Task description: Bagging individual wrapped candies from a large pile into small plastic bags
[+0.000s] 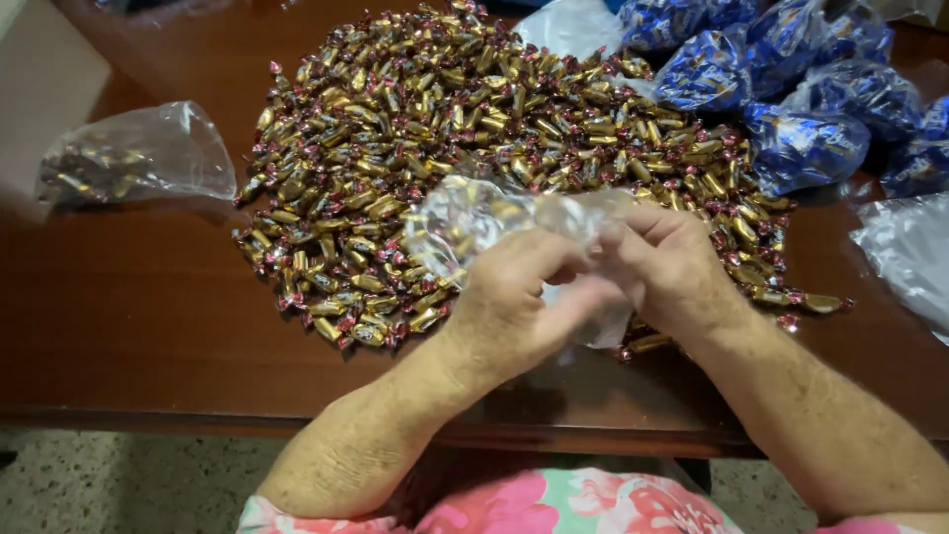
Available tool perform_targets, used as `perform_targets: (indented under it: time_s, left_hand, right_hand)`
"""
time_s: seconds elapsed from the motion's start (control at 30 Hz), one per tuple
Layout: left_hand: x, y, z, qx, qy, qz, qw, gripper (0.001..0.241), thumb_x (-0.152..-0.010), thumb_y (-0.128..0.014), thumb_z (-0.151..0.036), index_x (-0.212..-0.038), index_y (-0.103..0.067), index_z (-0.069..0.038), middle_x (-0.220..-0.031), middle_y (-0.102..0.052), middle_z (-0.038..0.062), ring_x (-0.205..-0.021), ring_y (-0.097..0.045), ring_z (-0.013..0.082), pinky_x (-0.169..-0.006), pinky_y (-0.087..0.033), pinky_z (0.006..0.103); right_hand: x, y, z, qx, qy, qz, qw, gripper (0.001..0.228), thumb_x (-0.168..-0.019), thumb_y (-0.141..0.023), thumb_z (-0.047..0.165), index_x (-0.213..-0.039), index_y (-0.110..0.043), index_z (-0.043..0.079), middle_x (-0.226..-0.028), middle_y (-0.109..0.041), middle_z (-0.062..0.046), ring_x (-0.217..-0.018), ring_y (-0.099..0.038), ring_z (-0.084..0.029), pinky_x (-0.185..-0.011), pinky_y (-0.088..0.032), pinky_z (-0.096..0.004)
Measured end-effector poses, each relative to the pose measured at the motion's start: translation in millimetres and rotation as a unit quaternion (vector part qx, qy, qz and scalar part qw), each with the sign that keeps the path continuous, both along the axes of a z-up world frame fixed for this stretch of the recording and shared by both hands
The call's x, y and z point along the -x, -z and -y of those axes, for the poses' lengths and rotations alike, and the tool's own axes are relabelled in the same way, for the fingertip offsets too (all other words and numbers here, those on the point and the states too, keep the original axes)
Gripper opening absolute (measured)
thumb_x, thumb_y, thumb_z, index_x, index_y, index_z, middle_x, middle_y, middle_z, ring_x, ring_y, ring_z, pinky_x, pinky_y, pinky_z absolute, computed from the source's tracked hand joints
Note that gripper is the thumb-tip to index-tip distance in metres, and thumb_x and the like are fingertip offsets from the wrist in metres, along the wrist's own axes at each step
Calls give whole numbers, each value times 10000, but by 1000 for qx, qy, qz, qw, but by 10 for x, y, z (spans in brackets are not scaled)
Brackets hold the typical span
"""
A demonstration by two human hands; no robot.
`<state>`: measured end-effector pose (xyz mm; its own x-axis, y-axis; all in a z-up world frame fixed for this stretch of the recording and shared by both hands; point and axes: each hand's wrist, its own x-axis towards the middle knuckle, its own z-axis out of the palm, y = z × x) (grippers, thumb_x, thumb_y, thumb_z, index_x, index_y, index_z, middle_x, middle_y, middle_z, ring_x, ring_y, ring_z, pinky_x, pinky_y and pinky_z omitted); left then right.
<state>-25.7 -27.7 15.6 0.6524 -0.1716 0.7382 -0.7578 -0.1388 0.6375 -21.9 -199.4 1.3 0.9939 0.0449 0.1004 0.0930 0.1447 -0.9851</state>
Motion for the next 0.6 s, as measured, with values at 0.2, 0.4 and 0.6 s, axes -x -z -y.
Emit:
perform_targets:
  time_s: [0.2,0.4,0.6]
  left_hand:
    - [-178,141,-121,39,15,-134,990,147,-861,-766,-142,-732,-695,-150,-536,-593,-14,-492,-563,92,-477,-460,220]
    - [-138,88,-112,110,125,-292,942,104,-841,-763,-29,-897,-695,-84,-617,-626,19,-577,-595,72,-554,-512,231]
    - [-193,210,-97,143,145,-351,914,69,-929,-724,-67,-870,-756,-86,-633,-707,74,-602,-702,125,-572,-580,264]
  right_hand:
    - [-81,310,103,-96,-76,15,992,134,-843,-784,17,-821,-675,-57,-643,-672,-160,-560,-709,-192,-533,-645,-318]
    - [-57,248,146,-95,-58,33,993,190,-861,-757,-12,-744,-609,-34,-583,-637,-152,-480,-667,-180,-412,-570,-282]
    - [-32,128,129,146,-83,136,976,200,-834,-730,-58,-661,-672,27,-515,-603,-62,-497,-550,-76,-470,-464,-205]
